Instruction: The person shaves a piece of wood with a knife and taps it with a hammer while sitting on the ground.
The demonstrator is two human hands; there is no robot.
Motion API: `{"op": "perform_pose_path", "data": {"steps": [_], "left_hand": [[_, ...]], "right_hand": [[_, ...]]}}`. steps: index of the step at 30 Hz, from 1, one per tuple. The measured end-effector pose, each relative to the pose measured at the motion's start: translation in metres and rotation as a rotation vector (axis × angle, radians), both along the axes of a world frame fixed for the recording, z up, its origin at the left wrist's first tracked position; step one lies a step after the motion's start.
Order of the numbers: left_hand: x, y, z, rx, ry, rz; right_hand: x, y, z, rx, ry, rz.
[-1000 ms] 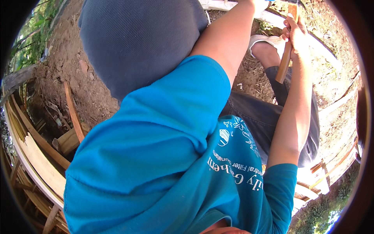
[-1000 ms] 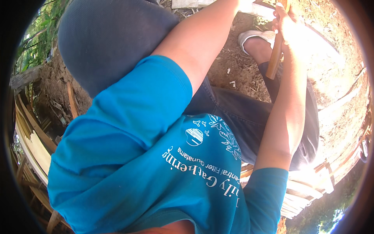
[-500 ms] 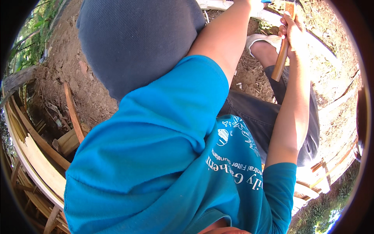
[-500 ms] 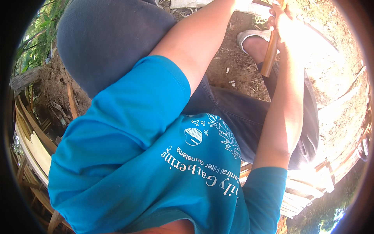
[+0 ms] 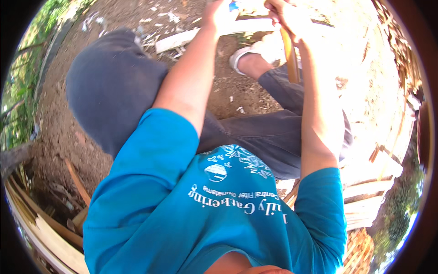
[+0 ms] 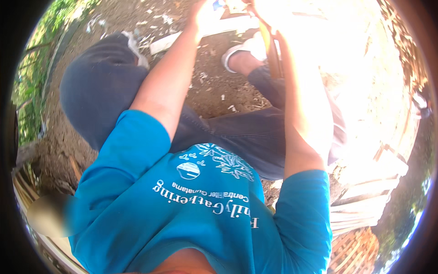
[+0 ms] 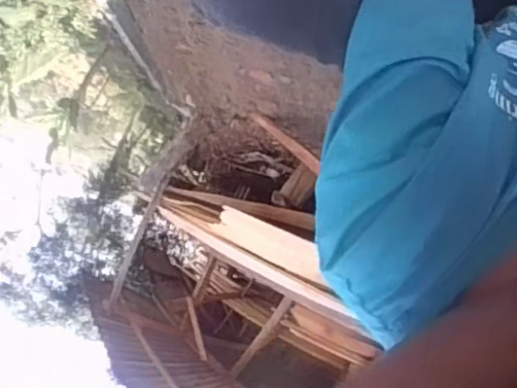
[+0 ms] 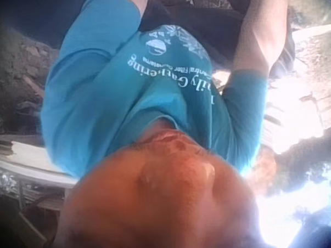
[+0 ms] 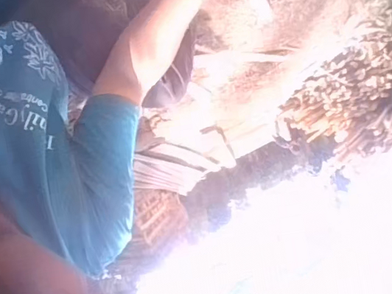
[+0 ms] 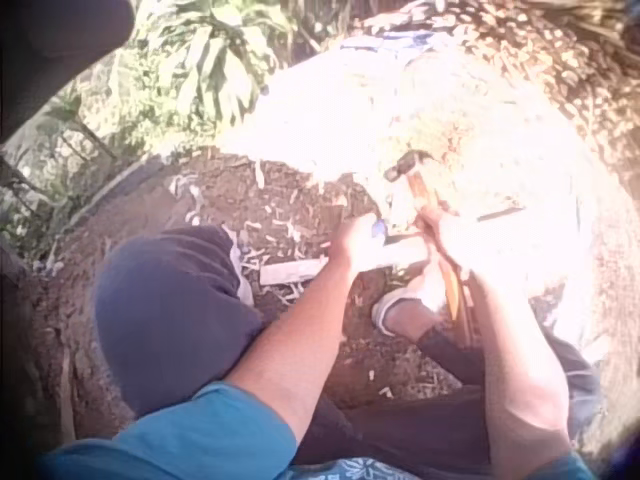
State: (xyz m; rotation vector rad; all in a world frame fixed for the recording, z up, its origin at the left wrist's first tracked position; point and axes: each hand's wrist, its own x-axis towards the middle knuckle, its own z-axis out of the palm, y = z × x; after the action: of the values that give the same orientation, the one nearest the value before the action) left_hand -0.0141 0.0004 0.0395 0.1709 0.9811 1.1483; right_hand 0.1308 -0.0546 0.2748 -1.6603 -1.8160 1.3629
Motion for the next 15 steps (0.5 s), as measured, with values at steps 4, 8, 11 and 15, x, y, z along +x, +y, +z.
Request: {"op": "perform_pose_path", "data": {"steps": [4, 8, 11, 15], "left_hand": [[0.007, -0.027, 0.029, 0.534, 1.111, 0.018], [-0.031, -0.041, 0.077, 0.462, 1.141, 0.194], [-0.05, -0.044, 0.079, 0.358, 0.942, 0.243], [-0.06, -0.064, 0.088, 0.304, 0.714, 0.315]], "right_hand": [[0.061, -0.025, 0.111, 0.259, -0.356, 0.09], [0.075, -0.027, 0.173, 0.332, -0.291, 0.051], [0.104, -0.047, 0.182, 0.319, -0.116, -0.018], [0.126, -0.067, 0.156, 0.335, 0.252, -0.229]]}}
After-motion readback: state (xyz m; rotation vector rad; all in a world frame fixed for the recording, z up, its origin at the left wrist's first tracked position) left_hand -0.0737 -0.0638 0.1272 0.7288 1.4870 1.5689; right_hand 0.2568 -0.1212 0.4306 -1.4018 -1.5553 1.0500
